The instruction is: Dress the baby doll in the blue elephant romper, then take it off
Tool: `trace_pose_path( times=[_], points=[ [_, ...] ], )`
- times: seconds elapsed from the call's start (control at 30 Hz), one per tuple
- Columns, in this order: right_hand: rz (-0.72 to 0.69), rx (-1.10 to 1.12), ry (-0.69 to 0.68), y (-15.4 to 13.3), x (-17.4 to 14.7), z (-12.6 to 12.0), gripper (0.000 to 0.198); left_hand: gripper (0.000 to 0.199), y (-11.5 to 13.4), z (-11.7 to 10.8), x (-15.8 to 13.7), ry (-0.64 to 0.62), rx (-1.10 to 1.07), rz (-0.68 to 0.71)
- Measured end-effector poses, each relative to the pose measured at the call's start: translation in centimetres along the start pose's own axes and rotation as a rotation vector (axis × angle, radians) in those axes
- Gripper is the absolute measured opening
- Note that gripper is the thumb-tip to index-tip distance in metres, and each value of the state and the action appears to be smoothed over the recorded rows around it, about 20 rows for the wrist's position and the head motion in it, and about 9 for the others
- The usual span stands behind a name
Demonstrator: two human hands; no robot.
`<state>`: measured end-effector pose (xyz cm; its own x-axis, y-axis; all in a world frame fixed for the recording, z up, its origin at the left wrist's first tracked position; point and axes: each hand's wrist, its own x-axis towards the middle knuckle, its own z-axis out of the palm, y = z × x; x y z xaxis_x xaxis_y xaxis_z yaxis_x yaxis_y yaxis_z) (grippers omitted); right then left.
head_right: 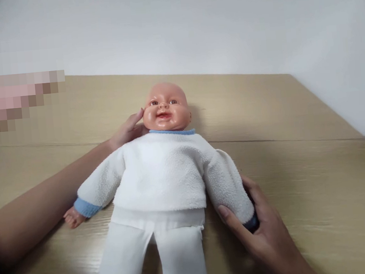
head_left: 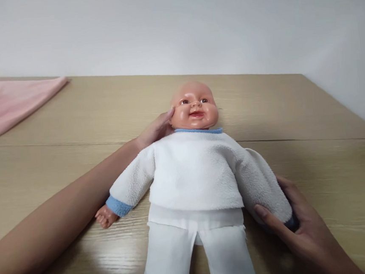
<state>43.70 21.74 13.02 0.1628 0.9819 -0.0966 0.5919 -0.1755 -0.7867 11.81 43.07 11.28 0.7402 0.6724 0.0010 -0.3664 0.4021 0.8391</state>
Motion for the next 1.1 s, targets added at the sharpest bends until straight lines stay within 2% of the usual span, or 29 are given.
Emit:
trace_pose_path(
  times=[0.2, 0.33, 0.4, 0.53, 0.67, 0.93, 1.1],
  points=[
    [-0.086, -0.062, -0.006, 1.1, 0.4, -0.3, 0.072, 0.072, -0.3, -0.4, -0.4, 0.031, 0.161, 0.02],
    [-0.073, -0.086, -0.035, 1.3, 0.5, -0.6, 0.073, 0.066, -0.6, -0.4, -0.6, 0.13, 0.243, 0.048],
    [-0.09, -0.094, -0.045, 1.3, 0.6, -0.7, 0.073, 0.065, -0.8, -0.1, -0.7, 0.168, 0.238, 0.066],
    [-0.146, -0.104, -0.042, 1.3, 0.6, -0.7, 0.073, 0.068, -0.6, 0.9, -0.8, 0.154, 0.194, 0.026],
    [-0.162, -0.102, -0.047, 1.4, 0.6, -0.6, 0.071, 0.062, 0.0, 1.4, -0.6, 0.181, 0.144, 0.028],
    [-0.195, -0.08, -0.055, 1.3, 0.8, -0.5, 0.067, 0.056, -0.1, -0.9, 0.3, 0.267, 0.153, 0.119],
    [-0.19, -0.086, -0.059, 1.3, 0.7, -0.5, 0.066, 0.054, -0.3, -2.0, 0.4, 0.26, 0.14, 0.148]
  ],
)
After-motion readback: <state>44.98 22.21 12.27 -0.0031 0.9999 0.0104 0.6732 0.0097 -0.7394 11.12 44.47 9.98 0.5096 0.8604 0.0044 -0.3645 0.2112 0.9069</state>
